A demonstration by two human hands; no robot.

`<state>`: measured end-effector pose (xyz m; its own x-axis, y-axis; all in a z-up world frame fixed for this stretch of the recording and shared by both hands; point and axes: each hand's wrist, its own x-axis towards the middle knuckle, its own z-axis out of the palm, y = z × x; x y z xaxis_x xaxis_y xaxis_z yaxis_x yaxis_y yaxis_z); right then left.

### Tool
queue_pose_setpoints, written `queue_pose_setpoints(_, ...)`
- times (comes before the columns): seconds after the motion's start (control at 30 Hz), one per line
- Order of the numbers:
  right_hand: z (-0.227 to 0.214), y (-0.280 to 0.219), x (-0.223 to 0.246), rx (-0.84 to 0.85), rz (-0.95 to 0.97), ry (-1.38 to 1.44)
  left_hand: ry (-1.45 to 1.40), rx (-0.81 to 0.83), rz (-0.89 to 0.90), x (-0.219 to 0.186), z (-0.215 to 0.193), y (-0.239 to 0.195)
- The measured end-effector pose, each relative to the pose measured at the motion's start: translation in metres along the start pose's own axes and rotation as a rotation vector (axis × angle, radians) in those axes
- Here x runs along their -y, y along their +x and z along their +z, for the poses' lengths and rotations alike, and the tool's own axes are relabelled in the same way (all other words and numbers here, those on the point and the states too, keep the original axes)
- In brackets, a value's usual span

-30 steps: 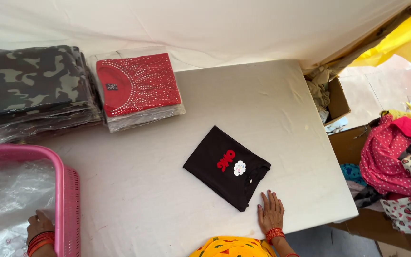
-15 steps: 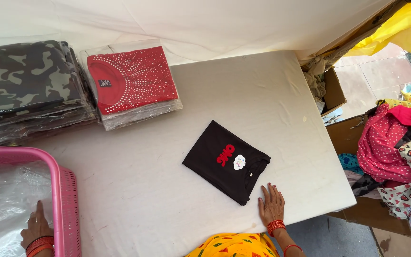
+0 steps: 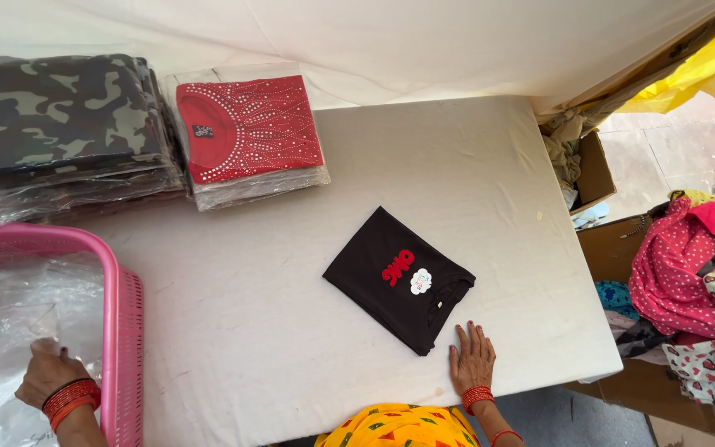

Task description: The person folds a black t-shirt and places it into a clear plastic bag. They then fold a pair of camouflage-patterned pants and place them into a plastic bag as well. The person repeats this process with another pair of camouflage pants.

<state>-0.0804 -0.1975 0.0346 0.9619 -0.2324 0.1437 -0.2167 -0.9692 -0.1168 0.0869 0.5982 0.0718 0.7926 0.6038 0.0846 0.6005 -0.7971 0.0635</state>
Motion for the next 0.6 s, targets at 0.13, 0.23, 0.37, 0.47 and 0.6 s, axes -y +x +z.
queue_pose_setpoints(0.13, -0.002, -0.001, 0.0, 0.01, -0.027, 0.018, -0.155, -0.19, 0.11, -0.004, -0.008, -0.006)
queue_pose_setpoints(0.23, -0.001, -0.001, -0.004, 0.006, -0.05, 0.015, -0.099, -0.106, 0.265, -0.037, -0.056, -0.025)
queue_pose_setpoints(0.37, 0.002, 0.002, -0.002, 0.009, -0.03, 0.031, 0.046, -0.384, 0.531, -0.095, -0.126, -0.052)
queue_pose_setpoints(0.47, 0.002, -0.002, -0.005, 0.008, -0.027, 0.036, 0.047, -0.422, 0.749, -0.146, -0.142, -0.078)
queue_pose_setpoints(0.6, 0.007, -0.002, -0.008, 0.016, -0.007, 0.027, 0.069, -0.38, 0.993, -0.208, -0.114, -0.108)
